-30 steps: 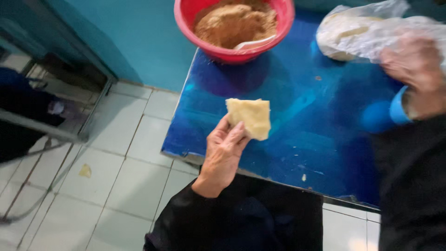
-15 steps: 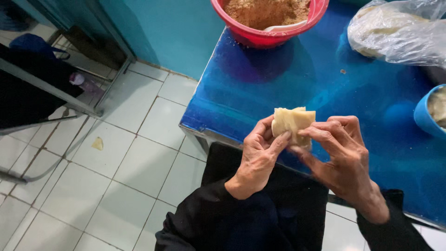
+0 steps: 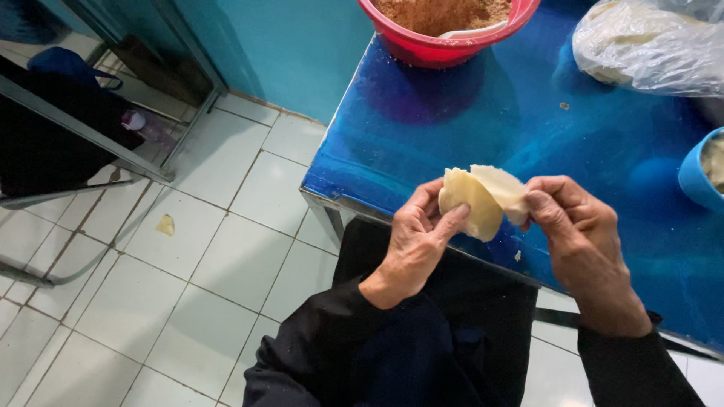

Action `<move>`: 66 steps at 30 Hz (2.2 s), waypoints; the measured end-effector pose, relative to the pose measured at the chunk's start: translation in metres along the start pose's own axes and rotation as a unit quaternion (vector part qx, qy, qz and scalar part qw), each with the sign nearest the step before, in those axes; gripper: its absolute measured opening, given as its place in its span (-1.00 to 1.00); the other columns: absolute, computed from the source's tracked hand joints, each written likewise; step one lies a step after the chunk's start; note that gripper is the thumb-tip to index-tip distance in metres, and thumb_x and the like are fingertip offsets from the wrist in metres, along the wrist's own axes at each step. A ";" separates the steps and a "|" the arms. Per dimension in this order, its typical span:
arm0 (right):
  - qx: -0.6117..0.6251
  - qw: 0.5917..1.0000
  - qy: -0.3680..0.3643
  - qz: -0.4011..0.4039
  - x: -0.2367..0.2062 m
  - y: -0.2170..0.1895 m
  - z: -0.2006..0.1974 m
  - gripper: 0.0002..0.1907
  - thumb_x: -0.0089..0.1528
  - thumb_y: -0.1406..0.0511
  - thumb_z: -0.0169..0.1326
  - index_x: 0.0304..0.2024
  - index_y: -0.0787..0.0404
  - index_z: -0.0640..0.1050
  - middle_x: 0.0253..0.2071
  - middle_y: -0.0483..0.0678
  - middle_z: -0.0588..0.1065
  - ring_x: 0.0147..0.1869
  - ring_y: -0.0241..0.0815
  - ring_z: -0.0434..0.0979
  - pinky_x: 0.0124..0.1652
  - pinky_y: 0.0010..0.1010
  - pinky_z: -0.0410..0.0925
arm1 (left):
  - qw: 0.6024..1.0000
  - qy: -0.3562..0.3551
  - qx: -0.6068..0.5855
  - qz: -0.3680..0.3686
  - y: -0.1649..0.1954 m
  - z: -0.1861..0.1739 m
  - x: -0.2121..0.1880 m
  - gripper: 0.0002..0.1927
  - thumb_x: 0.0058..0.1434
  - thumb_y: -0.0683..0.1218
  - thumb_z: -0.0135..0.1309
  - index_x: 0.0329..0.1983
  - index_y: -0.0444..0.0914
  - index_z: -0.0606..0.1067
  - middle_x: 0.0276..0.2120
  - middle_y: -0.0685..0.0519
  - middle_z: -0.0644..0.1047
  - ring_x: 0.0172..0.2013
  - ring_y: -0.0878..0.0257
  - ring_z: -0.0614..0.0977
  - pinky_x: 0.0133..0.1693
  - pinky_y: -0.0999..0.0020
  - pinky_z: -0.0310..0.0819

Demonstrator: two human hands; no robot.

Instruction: The person folds thin square pastry wrappers in half and stacks the folded pieces in a row on a blue table, working one wrapper at a time. Near the end, they spoon a brown filling from a red bowl onto a wrapper and begin folding it over the filling.

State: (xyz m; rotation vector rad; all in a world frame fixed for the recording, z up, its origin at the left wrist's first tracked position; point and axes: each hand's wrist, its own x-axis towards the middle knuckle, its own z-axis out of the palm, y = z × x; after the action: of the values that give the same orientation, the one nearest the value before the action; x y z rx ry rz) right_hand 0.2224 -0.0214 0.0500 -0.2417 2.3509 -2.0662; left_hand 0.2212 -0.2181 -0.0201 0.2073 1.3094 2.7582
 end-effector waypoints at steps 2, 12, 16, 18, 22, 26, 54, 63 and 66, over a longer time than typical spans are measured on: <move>0.091 0.996 -0.002 0.015 0.002 0.001 -0.004 -0.74 0.47 0.25 0.02 0.02 0.36 0.51 -0.15 0.01 0.53 -0.12 -0.25 0.53 -0.09 -0.43 0.44 | 1.000 -0.007 0.011 -0.005 0.006 -0.004 0.001 -0.46 0.38 -0.21 0.08 0.38 -0.42 0.24 0.10 -0.08 0.52 0.08 0.27 0.57 0.10 0.33 0.54; -0.211 0.972 0.051 -0.093 0.084 0.000 -0.074 -0.82 0.53 0.27 0.05 0.05 0.28 0.53 -0.14 -0.06 0.52 -0.14 -0.25 0.50 -0.12 -0.38 0.41 | 0.957 -0.069 0.280 0.028 0.057 -0.025 0.027 -0.26 0.39 -0.23 0.00 0.53 -0.29 -0.07 -0.10 0.00 0.58 -0.14 0.35 0.59 -0.05 0.44 0.51; -0.654 0.647 0.076 -0.383 0.128 0.005 -0.102 -0.92 0.57 0.32 0.15 -0.05 0.17 0.55 -0.18 -0.02 0.53 -0.10 -0.09 0.54 -0.03 -0.25 0.39 | 0.908 -0.102 0.399 0.077 0.073 -0.024 0.038 -0.17 0.39 -0.20 -0.03 0.59 -0.31 -0.19 -0.26 -0.05 0.55 -0.27 0.23 0.53 -0.08 0.30 0.50; -0.733 0.573 0.026 -0.366 0.133 0.019 -0.103 -0.94 0.49 0.30 0.18 -0.06 0.15 0.57 -0.18 -0.05 0.54 -0.14 -0.15 0.52 -0.07 -0.29 0.33 | 0.840 -0.100 0.507 0.164 0.080 -0.027 0.043 -0.18 0.38 -0.18 0.01 0.57 -0.34 -0.13 -0.18 -0.07 0.58 -0.12 0.11 0.53 0.09 0.17 0.39; -0.705 0.592 -0.036 -0.389 0.121 0.045 -0.104 -0.84 0.22 0.32 0.24 -0.14 0.06 0.61 -0.16 -0.17 0.60 -0.01 -0.09 0.55 0.01 -0.17 0.29 | 0.823 -0.101 0.531 0.176 0.082 -0.035 0.048 -0.20 0.39 -0.13 0.03 0.57 -0.36 -0.07 -0.09 -0.09 0.59 0.08 0.00 0.50 0.28 0.04 0.22; -0.674 0.654 -0.021 -0.343 0.105 0.054 -0.113 -0.86 0.35 0.30 0.25 -0.03 0.05 0.63 -0.07 -0.18 0.60 0.07 -0.17 0.54 -0.03 -0.29 0.25 | 0.813 -0.084 0.550 0.174 0.073 -0.039 0.049 -0.20 0.39 -0.12 0.07 0.57 -0.34 -0.04 0.00 -0.12 0.58 0.09 0.00 0.48 0.27 0.05 0.23; -0.710 0.652 0.038 -0.262 0.100 0.052 -0.092 -0.87 0.37 0.16 0.31 -0.10 -0.01 0.67 -0.02 -0.20 0.61 0.24 -0.08 0.28 0.13 -0.21 0.05 | 0.838 -0.085 0.515 0.160 0.072 -0.041 0.049 -0.19 0.40 -0.06 0.09 0.57 -0.29 -0.05 -0.01 -0.10 0.65 0.11 0.00 0.62 0.22 0.14 0.40; -0.336 0.914 -0.066 -0.216 0.043 -0.007 0.033 -0.81 0.21 0.34 0.28 -0.14 0.21 0.59 -0.23 -0.04 0.56 -0.25 -0.24 0.55 -0.23 -0.43 0.41 | 0.867 -0.074 0.479 0.112 0.074 -0.042 0.046 -0.19 0.38 -0.03 0.14 0.55 -0.25 -0.02 0.01 -0.09 0.67 -0.28 0.19 0.74 -0.17 0.33 0.62; -0.328 0.924 -0.061 -0.185 0.042 -0.006 0.058 -0.75 0.12 0.34 0.33 -0.19 0.27 0.59 -0.28 -0.03 0.56 -0.33 -0.25 0.55 -0.30 -0.45 0.42 | 0.874 -0.076 0.467 0.107 0.073 -0.044 0.047 -0.20 0.39 -0.03 0.13 0.55 -0.24 0.00 0.02 -0.08 0.67 -0.33 0.27 0.74 -0.21 0.39 0.64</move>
State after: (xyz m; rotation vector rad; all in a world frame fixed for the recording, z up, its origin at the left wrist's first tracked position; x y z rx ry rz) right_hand 0.1871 -0.0842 0.0521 -0.8406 3.0028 -1.2036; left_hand 0.1673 -0.2914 0.0134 0.6289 2.5623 1.9163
